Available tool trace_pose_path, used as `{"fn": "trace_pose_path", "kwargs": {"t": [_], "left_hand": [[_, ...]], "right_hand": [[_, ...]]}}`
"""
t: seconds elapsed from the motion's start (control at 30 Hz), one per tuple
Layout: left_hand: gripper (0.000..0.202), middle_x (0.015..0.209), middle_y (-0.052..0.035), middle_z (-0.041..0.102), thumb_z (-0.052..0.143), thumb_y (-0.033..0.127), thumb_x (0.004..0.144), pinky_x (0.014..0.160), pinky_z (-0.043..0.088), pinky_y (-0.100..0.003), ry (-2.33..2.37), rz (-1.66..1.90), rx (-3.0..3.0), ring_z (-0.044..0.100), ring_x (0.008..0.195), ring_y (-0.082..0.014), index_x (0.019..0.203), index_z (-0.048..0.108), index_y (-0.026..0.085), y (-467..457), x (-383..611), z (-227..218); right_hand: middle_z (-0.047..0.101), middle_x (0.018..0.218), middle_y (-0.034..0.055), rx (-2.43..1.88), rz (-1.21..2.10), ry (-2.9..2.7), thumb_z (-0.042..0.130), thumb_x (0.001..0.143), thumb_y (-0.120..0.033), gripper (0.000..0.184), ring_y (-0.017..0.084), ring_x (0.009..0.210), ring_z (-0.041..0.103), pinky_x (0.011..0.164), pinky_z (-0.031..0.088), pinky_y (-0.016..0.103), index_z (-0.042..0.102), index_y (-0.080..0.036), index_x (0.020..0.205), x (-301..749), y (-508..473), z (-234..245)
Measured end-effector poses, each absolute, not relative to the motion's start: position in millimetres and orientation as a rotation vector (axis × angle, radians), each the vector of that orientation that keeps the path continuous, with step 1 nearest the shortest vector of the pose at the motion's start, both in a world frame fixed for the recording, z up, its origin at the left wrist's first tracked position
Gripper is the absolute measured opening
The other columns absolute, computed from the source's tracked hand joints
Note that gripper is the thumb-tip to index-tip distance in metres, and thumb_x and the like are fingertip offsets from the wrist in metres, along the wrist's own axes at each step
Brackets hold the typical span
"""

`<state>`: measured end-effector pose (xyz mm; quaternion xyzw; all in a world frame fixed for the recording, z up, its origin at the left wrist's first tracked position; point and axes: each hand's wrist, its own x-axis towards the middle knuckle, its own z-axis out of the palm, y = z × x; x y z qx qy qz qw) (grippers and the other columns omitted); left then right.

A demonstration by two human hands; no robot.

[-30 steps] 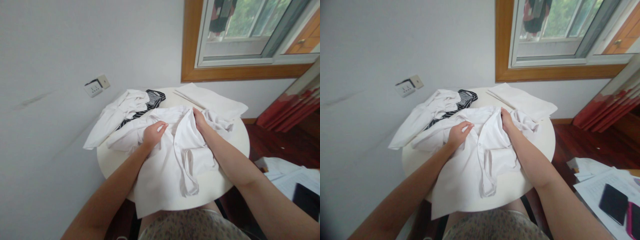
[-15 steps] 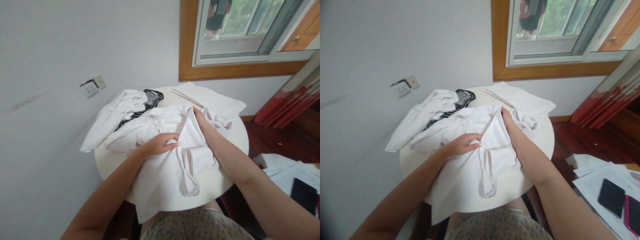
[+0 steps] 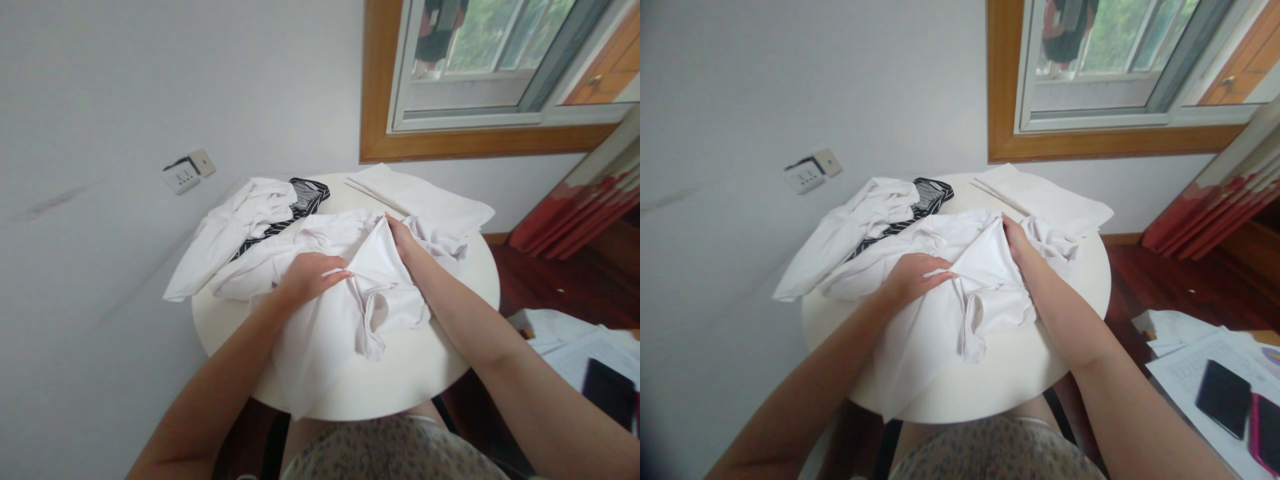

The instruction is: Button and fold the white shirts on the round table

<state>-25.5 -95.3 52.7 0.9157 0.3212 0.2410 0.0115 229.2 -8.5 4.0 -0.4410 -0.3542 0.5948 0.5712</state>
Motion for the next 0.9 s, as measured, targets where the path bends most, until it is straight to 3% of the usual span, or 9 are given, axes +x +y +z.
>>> {"fn": "trace_pose_path", "kwargs": {"t": [0.27,0.4,0.47,0.53,0.6,0.73,0.8,0.9], "left_hand": [[0.032,0.082,-0.0006,0.075,0.051,0.045,0.091,0.075,0.050,-0.024,0.925,0.895,2.652,0.068,0.077,-0.0140,0.084,0.073,0.022,-92,-30,51],[0.040,0.081,-0.0027,0.071,0.043,0.043,0.095,0.084,0.048,-0.029,1.247,1.131,2.572,0.064,0.083,-0.0160,0.076,0.071,0.021,-77,-41,57],[0.039,0.091,-0.0065,0.069,0.043,0.045,0.094,0.093,0.045,-0.037,1.537,1.239,2.536,0.061,0.094,-0.0206,0.084,0.072,0.021,-67,-51,58],[0.040,0.112,-0.0115,0.063,0.047,0.050,0.090,0.101,0.040,-0.045,1.807,1.211,2.499,0.055,0.111,-0.0271,0.106,0.070,0.021,-58,-60,55],[0.058,0.132,-0.0166,0.052,0.052,0.058,0.085,0.103,0.036,-0.051,2.006,1.032,2.447,0.046,0.123,-0.0342,0.129,0.058,0.021,-52,-67,48],[0.086,0.149,-0.0220,0.035,0.044,0.074,0.080,0.099,0.037,-0.058,2.106,0.560,2.335,0.037,0.131,-0.0432,0.145,0.037,0.019,-50,-69,32],[0.088,0.150,-0.0216,0.033,0.039,0.077,0.080,0.097,0.039,-0.059,2.093,0.445,2.319,0.038,0.130,-0.0439,0.146,0.035,0.020,-53,-66,29],[0.087,0.144,-0.0221,0.041,0.038,0.078,0.079,0.094,0.042,-0.057,2.114,0.373,2.326,0.043,0.125,-0.0426,0.144,0.038,0.020,-55,-63,28]], "right_hand": [[0.068,0.065,0.0056,-1.059,1.414,-0.800,0.053,0.080,-0.058,0.038,0.028,0.078,0.067,0.085,0.053,0.045,0.064,-0.022,0.082,233,-7,4],[0.067,0.065,0.0040,-1.019,1.364,-0.861,0.055,0.077,-0.056,0.035,0.026,0.077,0.066,0.081,0.054,0.042,0.062,-0.022,0.079,228,-8,3],[0.066,0.066,0.0019,-1.015,1.279,-0.955,0.058,0.076,-0.052,0.030,0.023,0.073,0.065,0.078,0.054,0.040,0.062,-0.023,0.078,224,-11,3],[0.065,0.070,0.0013,-1.079,1.162,-1.153,0.061,0.075,-0.049,0.026,0.021,0.071,0.063,0.076,0.053,0.039,0.063,-0.023,0.079,222,-17,6],[0.067,0.085,0.0043,-1.201,0.945,-1.463,0.067,0.072,-0.046,0.027,0.021,0.080,0.062,0.081,0.051,0.040,0.066,-0.022,0.085,224,-26,13],[0.051,0.134,0.0118,-1.559,0.280,-1.893,0.079,0.063,-0.046,0.054,0.036,0.123,0.045,0.101,0.037,0.051,0.065,-0.026,0.111,239,-44,28],[0.045,0.140,0.0157,-1.756,0.122,-1.897,0.080,0.061,-0.051,0.071,0.042,0.128,0.038,0.101,0.033,0.057,0.058,-0.026,0.123,248,-48,27],[0.050,0.132,0.0215,-1.911,0.151,-1.863,0.079,0.061,-0.058,0.080,0.044,0.123,0.042,0.097,0.035,0.056,0.053,-0.022,0.126,255,-46,17]]}}
